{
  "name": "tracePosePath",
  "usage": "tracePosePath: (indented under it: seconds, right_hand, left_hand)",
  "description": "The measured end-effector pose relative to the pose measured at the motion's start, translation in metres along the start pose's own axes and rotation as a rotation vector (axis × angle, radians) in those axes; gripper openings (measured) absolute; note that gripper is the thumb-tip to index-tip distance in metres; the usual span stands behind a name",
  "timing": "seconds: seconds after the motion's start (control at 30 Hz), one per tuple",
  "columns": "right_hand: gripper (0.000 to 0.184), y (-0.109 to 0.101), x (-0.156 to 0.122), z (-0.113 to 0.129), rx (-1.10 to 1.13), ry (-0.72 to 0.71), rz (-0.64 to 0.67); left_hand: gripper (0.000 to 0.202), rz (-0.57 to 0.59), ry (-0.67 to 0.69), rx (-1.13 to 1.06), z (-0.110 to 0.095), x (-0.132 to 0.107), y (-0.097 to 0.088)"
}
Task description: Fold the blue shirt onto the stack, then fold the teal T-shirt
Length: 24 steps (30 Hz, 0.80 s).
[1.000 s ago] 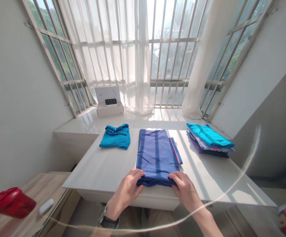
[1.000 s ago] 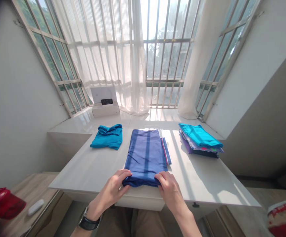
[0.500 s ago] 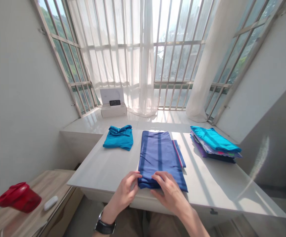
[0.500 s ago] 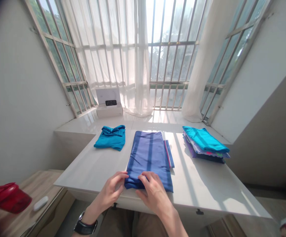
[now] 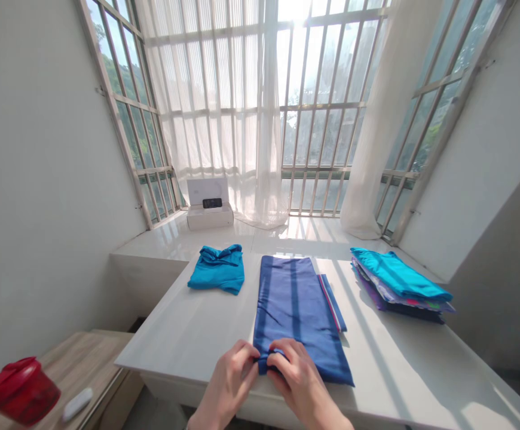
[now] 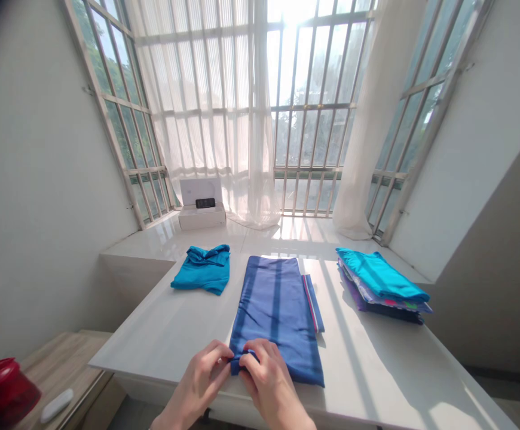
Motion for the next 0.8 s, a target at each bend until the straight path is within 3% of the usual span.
tracePosePath:
  seconds: [0.17, 0.33, 0.5, 0.8]
  right_hand:
    - [0.044, 0.004, -0.001, 0.004, -0.049, -0.013, -0.074]
    - [0.024, 0.004, -0.002, 0.008, -0.045, -0.063, -0.144]
    - [0.022, 0.002, -0.004, 0.01, -0.028, -0.064, -0.156]
    - [0.021, 0.006, -0.002, 0.008, -0.003, -0.041, -0.112]
  left_hand:
    - [0.027, -0.022, -0.039, -0.012, 0.001, 0.005, 0.0]
    - [0.022, -0.016, -0.057, 0.011, 0.003, 0.001, 0.001]
    - [0.012, 0.014, -0.021, 0.01, 0.0, -0.002, -0.001]
    - [0.019, -0.002, -0.047, 0.05, 0.002, -0.002, -0.006]
Point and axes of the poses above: each hand's wrist, its own x-axis towards the middle knuckle, its own y-axis out of the palm, z = x × y, the point moved 9 cm from there along x, towards the middle knuckle, and after that the axes turned 11 degrees about -z, right-handed, at the moved point
